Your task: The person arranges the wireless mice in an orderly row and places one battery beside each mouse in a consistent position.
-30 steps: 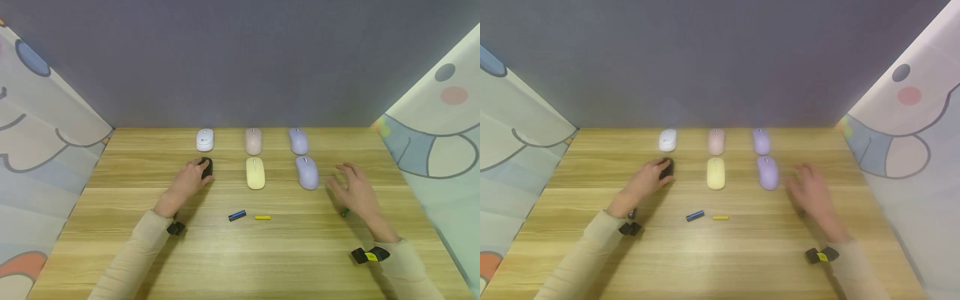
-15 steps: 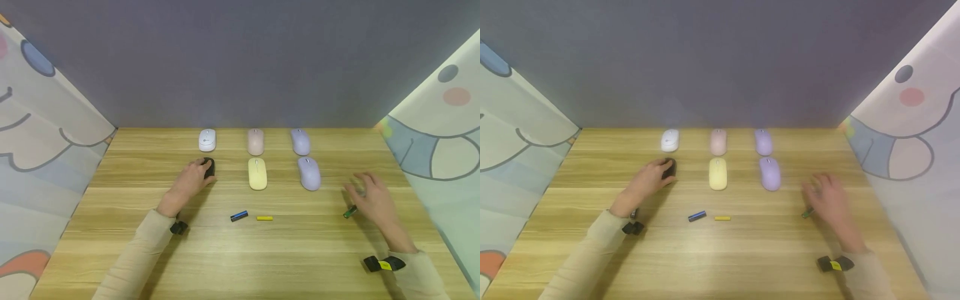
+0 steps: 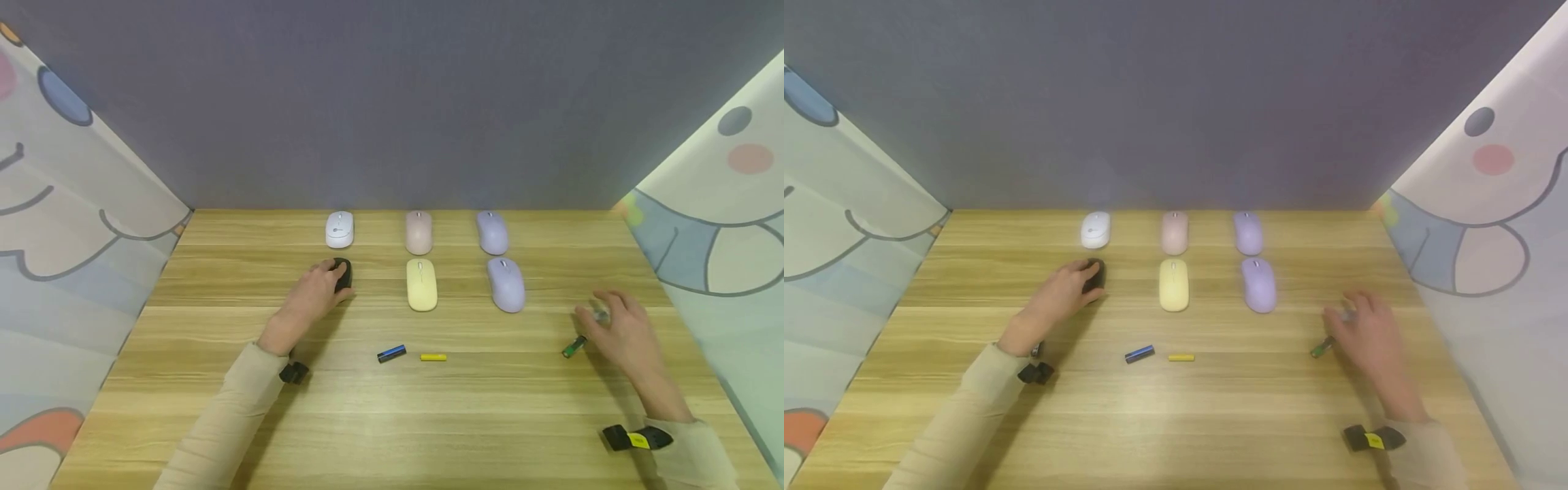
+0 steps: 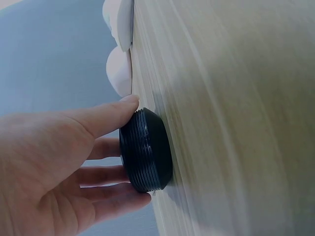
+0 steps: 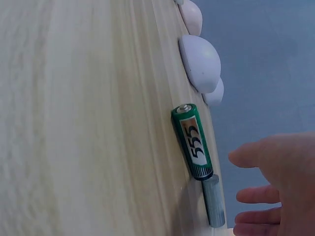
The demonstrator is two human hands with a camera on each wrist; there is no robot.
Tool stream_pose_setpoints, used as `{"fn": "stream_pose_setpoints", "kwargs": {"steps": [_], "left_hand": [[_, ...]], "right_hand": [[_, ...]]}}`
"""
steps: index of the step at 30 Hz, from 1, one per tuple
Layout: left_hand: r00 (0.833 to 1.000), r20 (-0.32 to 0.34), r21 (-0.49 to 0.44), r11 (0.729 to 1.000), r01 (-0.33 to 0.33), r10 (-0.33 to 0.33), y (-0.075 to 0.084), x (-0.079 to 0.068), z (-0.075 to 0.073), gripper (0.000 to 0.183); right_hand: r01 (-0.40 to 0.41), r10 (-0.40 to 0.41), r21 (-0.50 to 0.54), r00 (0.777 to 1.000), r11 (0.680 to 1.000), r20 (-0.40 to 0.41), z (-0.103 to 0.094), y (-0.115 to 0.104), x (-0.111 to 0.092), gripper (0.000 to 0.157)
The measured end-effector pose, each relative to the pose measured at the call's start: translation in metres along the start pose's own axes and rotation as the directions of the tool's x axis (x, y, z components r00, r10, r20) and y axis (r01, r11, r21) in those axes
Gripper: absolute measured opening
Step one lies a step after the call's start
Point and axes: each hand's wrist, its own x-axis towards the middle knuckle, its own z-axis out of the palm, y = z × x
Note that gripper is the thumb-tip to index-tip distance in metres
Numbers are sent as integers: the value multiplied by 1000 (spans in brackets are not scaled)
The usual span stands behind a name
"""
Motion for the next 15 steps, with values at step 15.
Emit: {"fn": "stream_pose_setpoints", "kwargs": {"steps": [15], "left_hand": [[1000,-14,24,1000,-8,8,-1,1,3,64]], "right_hand": [[-33,33,-5,999,999,29,4,13,0,62]]}}
